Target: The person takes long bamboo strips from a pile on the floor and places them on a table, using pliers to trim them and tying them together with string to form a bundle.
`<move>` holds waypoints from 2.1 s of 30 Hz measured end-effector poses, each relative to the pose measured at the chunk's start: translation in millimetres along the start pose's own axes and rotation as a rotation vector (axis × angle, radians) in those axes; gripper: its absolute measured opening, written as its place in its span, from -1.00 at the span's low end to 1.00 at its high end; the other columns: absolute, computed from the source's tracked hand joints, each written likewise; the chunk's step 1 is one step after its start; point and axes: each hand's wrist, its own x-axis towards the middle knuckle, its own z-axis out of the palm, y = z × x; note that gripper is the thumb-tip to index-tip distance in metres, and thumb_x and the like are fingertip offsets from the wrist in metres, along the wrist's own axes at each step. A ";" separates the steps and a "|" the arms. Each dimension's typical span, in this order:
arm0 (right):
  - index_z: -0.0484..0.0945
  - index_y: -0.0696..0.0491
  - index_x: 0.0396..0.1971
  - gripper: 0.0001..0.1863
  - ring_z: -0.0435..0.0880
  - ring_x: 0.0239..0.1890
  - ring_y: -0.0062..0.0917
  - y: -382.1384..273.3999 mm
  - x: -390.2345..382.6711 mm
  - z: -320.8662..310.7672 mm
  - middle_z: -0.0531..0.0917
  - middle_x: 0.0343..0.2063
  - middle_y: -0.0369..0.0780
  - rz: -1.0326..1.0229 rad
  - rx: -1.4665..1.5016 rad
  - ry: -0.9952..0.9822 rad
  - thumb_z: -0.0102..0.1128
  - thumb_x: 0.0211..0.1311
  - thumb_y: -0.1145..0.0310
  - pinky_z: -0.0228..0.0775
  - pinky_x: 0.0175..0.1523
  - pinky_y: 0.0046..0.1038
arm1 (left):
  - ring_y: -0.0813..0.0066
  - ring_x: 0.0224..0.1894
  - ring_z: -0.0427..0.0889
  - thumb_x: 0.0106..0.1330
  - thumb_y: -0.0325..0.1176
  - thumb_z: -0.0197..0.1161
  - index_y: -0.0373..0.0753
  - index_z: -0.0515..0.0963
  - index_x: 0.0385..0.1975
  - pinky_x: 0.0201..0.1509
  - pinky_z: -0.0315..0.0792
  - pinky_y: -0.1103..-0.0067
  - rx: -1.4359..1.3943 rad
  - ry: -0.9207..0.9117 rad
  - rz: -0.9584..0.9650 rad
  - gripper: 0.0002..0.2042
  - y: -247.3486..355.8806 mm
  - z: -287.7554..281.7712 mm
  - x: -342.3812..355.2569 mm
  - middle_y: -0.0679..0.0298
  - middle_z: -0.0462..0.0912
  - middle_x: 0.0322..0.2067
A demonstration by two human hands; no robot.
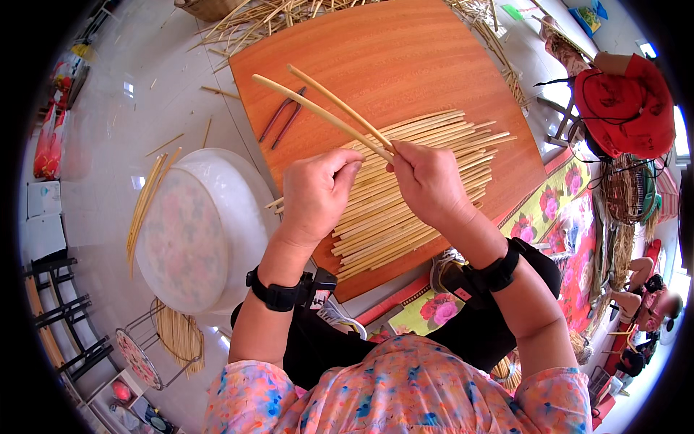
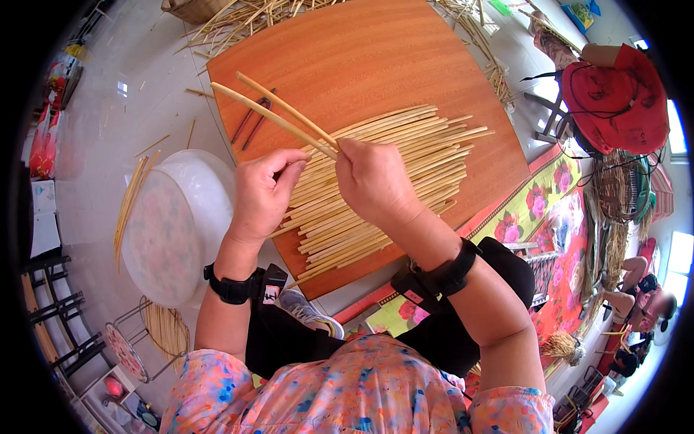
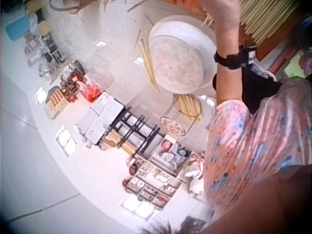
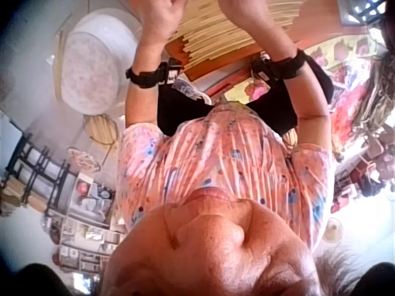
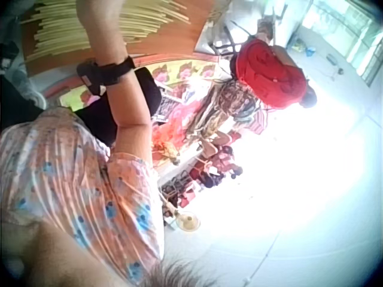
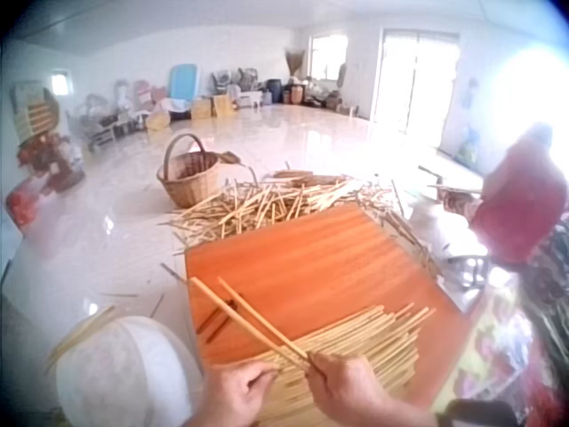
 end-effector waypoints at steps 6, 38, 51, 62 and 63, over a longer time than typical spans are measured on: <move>0.41 0.21 -0.55 -0.85 0.54 -0.51 0.01 -0.6 -2.0 2.0 0.51 -0.65 0.05 -0.066 -0.092 -0.024 0.06 0.17 0.48 0.38 -0.41 -0.14 | 0.67 -0.56 0.48 0.25 -0.56 0.24 -0.40 0.61 -0.31 -0.47 0.36 0.66 -0.017 0.002 0.003 -0.92 -1.0 1.1 -0.4 0.22 0.61 -0.59; 0.50 0.06 -0.15 -0.76 0.63 -0.49 -0.23 3.8 -4.0 7.6 0.58 -0.49 -0.19 -0.129 -0.535 0.051 0.13 0.27 0.27 0.48 -0.44 -0.26 | 0.21 -0.56 0.62 0.25 -0.50 0.21 -0.30 0.57 -0.36 -0.48 0.42 0.49 -0.013 -0.003 -0.097 -0.96 -9.9 2.0 0.1 0.06 0.60 -0.57; 0.49 0.07 -0.22 -0.81 0.63 -0.46 -0.22 -0.1 -5.2 9.2 0.58 -0.48 -0.18 -0.084 -0.535 0.010 0.10 0.28 0.28 0.47 -0.41 -0.25 | 0.68 -0.55 0.48 0.27 -0.53 0.21 -0.38 0.58 -0.31 -0.45 0.36 0.67 -0.009 0.044 -0.044 -0.93 -13.6 5.0 -1.8 0.25 0.59 -0.60; 0.49 0.07 -0.22 -0.82 0.62 -0.48 -0.21 -0.8 -7.4 10.5 0.58 -0.47 -0.18 -0.072 -0.524 0.009 0.10 0.28 0.30 0.47 -0.42 -0.24 | 0.68 -0.58 0.46 0.26 -0.53 0.22 -0.37 0.59 -0.32 -0.47 0.34 0.66 -0.003 0.039 -0.041 -0.93 -13.9 4.0 -1.8 0.25 0.58 -0.62; 0.49 0.07 -0.22 -0.82 0.62 -0.48 -0.21 -1.1 -7.3 10.6 0.58 -0.47 -0.18 -0.071 -0.528 0.009 0.10 0.28 0.30 0.47 -0.42 -0.24 | 0.67 -0.58 0.46 0.26 -0.53 0.22 -0.37 0.59 -0.32 -0.47 0.34 0.66 0.002 0.037 -0.040 -0.93 -14.0 4.0 -1.8 0.25 0.58 -0.62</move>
